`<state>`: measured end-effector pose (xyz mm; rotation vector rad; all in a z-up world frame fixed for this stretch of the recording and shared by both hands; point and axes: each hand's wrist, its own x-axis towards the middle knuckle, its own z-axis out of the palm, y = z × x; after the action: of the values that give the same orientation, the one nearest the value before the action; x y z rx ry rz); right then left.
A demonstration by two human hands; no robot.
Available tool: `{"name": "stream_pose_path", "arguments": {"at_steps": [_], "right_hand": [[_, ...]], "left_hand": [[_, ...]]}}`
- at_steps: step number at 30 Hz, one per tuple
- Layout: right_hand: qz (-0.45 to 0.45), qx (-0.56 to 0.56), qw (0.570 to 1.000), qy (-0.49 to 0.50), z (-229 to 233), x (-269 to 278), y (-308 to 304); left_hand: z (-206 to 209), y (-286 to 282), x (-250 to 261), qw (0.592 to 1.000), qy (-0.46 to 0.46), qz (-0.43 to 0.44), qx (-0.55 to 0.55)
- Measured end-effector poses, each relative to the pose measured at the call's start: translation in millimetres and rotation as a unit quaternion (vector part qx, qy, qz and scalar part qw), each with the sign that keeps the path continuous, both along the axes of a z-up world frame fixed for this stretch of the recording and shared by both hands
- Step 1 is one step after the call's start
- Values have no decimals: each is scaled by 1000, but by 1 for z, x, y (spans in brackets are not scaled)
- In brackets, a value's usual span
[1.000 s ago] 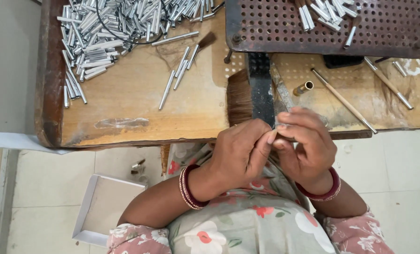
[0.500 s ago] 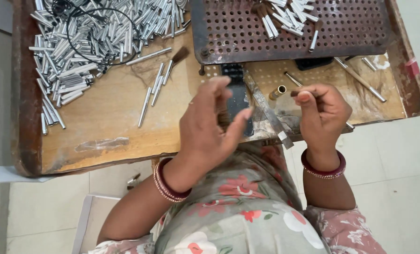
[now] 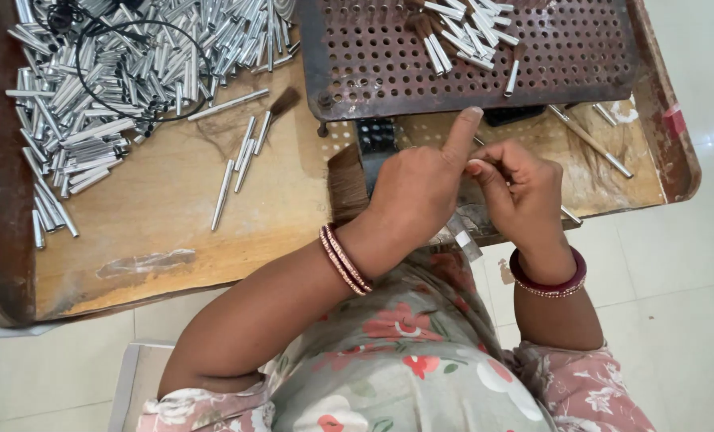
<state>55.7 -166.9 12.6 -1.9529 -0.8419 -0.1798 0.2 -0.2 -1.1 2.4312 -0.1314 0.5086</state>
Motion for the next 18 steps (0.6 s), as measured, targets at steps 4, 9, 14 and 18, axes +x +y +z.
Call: {"name": "stream_pose_path", "arguments": {"at_steps": [4, 9, 14, 18], "right_hand": [[30, -96, 993, -54, 19, 3, -1], [39, -188, 980, -46, 41, -8, 1], [40, -264, 909, -319, 20, -23, -6], [-19, -190, 925, -329, 13, -22, -5]], "left_hand": [[3, -1, -1, 1000, 21, -5, 15], [25, 4, -22, 1000, 26, -13, 12], [58, 25, -67, 995, -82, -9, -52], [72, 38, -101, 987, -135, -5, -82]]}}
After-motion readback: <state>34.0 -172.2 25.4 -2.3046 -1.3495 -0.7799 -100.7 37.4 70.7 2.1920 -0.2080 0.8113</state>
